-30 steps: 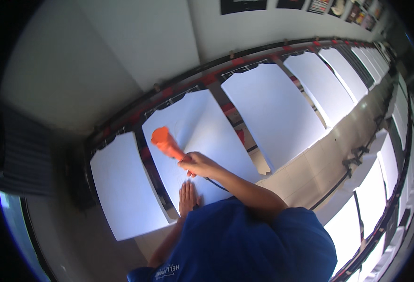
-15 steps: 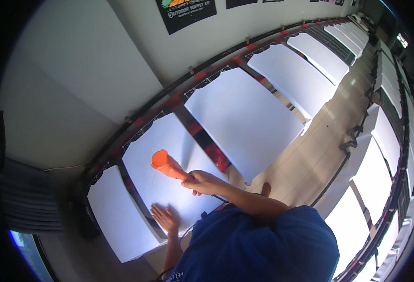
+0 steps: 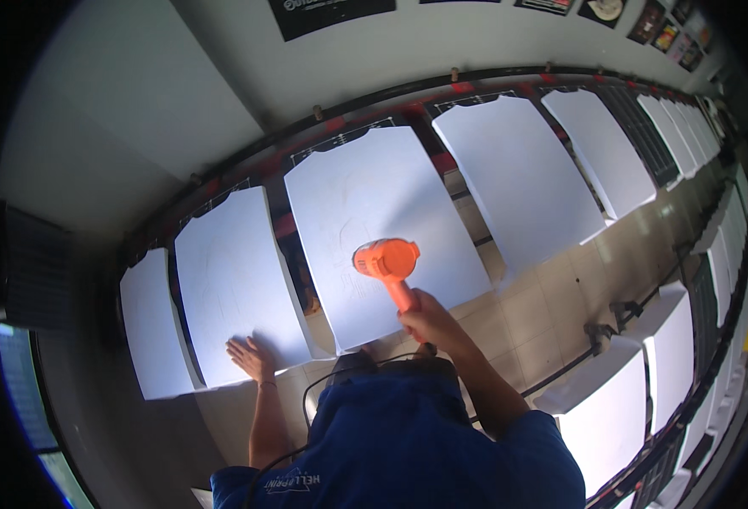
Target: The person uses an orange heat gun to apply heat to white t-shirts laid out on a table. They move the heat gun back and forth over the shirts and occasionally use their left hand to smooth the fabric.
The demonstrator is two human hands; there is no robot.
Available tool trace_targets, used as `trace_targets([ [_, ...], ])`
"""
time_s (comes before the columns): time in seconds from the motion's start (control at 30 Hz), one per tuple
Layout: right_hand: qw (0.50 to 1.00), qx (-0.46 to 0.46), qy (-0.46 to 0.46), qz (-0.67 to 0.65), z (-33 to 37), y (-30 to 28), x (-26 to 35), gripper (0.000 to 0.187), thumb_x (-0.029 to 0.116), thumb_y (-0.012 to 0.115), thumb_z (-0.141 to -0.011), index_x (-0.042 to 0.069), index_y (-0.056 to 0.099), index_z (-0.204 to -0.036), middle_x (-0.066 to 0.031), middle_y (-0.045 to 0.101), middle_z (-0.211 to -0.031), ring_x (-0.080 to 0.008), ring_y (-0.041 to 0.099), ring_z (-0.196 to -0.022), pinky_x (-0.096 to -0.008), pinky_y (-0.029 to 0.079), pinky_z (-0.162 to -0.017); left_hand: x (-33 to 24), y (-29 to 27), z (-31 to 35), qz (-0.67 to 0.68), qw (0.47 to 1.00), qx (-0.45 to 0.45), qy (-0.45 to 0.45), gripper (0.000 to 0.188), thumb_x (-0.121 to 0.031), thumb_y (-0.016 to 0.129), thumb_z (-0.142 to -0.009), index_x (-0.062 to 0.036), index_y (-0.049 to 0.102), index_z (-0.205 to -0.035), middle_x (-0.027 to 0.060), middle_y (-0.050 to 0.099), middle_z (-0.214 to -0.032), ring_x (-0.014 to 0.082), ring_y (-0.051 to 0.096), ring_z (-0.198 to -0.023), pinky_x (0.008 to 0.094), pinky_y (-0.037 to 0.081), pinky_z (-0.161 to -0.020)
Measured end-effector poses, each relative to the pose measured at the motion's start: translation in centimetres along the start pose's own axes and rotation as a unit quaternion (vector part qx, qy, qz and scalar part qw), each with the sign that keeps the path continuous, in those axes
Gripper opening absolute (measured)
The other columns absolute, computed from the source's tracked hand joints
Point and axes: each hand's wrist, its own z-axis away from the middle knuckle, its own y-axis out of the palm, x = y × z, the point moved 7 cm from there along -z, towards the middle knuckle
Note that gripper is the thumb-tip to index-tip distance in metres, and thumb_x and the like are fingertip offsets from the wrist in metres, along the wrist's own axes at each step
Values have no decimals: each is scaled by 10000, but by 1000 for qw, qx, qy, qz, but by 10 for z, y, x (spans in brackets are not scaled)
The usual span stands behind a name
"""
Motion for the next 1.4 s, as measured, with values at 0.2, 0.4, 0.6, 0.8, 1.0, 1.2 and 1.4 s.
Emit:
trace_targets([
  [0.2,991,8,-88,97,-22,-19,99,398,44,553,-859,-36,472,-1240,-56,577,-794,-95,533,-583,-252,439,-529,-47,-12,44,26,1000,12,-5,666,-428,281,-1023,31,189,-1498,207,161,-1574,352,110,-1467,447,87,-1194],
  [0.4,971,37,-106,212,-56,2,207,448,82,563,-876,9,468,-1308,-67,613,-922,-102,565,-641,-267,489,-543,-64,-20,45,22,999,-7,26,672,-401,341,-1015,21,158,-1506,205,164,-1574,356,122,-1465,455,98,-1194],
  [0.6,965,15,-62,255,-166,12,241,405,294,583,-910,-22,555,-1162,-74,606,-891,-101,540,-614,-259,468,-522,-146,-31,34,66,982,81,159,700,-357,429,-977,60,189,-1485,234,176,-1562,376,112,-1463,466,92,-1195],
  [0.8,977,35,-38,209,-251,31,213,408,352,557,-915,-18,578,-1086,-75,598,-879,-109,547,-608,-266,455,-494,-209,-27,-1,109,941,131,292,759,-379,494,-944,51,184,-1487,219,178,-1564,369,111,-1466,477,97,-1193],
  [1.0,977,62,-30,202,-275,64,201,392,323,552,-940,-17,564,-1136,-83,614,-885,-98,547,-612,-257,475,-520,-243,-12,-43,74,943,126,299,771,-441,463,-952,35,185,-1491,186,159,-1576,338,112,-1471,453,106,-1200],
  [1.2,972,80,-31,218,-284,72,199,390,333,555,-926,-18,577,-1095,-75,594,-892,-102,538,-621,-260,487,-527,-247,-8,-52,71,952,118,275,762,-456,451,-956,8,188,-1500,154,176,-1579,300,116,-1476,432,110,-1205],
  [1.4,962,97,-20,255,-281,76,201,385,303,523,-951,-19,561,-1159,-86,617,-931,-79,529,-617,-244,471,-510,-249,-8,-54,64,956,99,268,755,-433,495,-938,-8,218,-1498,137,212,-1571,292,161,-1466,424,140,-1205],
])
